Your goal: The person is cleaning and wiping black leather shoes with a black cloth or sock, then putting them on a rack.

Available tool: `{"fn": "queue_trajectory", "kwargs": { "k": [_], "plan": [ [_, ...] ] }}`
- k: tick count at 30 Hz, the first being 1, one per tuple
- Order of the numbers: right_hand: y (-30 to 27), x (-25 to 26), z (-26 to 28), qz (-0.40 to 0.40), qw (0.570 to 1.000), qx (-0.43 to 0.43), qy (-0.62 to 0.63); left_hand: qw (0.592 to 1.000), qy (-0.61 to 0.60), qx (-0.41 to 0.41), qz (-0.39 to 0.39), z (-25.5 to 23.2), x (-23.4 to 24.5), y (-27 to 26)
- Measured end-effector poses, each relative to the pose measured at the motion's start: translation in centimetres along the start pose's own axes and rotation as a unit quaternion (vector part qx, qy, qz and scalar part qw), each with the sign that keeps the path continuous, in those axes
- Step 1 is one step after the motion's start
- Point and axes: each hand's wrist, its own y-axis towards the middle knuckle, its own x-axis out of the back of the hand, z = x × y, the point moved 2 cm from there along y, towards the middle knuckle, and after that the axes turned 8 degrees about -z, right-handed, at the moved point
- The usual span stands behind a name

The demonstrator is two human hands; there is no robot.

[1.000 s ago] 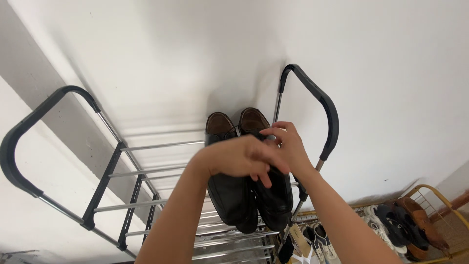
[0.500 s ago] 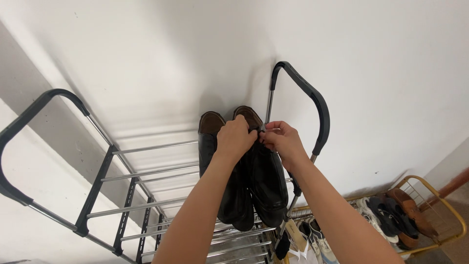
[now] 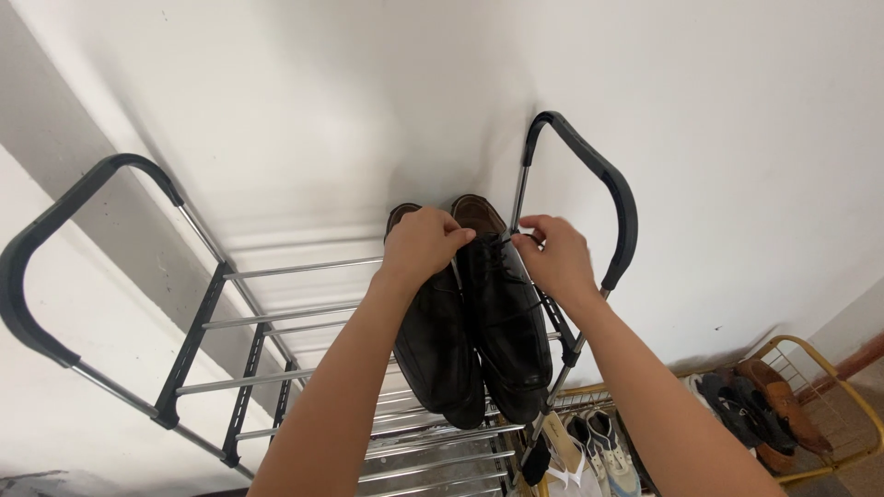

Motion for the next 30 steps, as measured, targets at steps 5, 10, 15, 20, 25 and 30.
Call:
{"fn": "queue_trajectory", "kwargs": {
  "k": [5, 10, 15, 20, 25, 30],
  "plan": [
    [-0.5, 1.0, 2.4, 0.035, 0.987, -0.09, -0.126, 0.981, 0.169, -0.079, -0.045, 0.8, -0.2, -0.1],
    [-0.9, -0.1, 0.6, 0.02, 0.985, -0.138, -0.099, 0.974, 0.183, -0.096, -0.09, 1.4, -0.7, -0.1],
    [-0.4, -1.8, -2.7, 0.03, 0.932, -0.274, 0.237, 0.975, 0.107, -0.105, -0.161, 0.8, -0.7, 0.3],
    [-0.2, -1.1, 0.7, 0.027, 0.838, -0.29, 0.461, 0.982, -0.174, 0.035, -0.067, 0.4, -3.6, 1.6],
    [0.2, -2.7, 0.8, 0.041, 0.82, -0.239, 0.519, 0.917, -0.395, 0.039, -0.04, -0.8, -5.3, 0.8],
    [0.7, -3.6, -0.1, 0.058, 0.868, -0.229, 0.437, 0.907, -0.416, 0.047, -0.052, -0.7, -5.5, 0.7]
  ]
}}
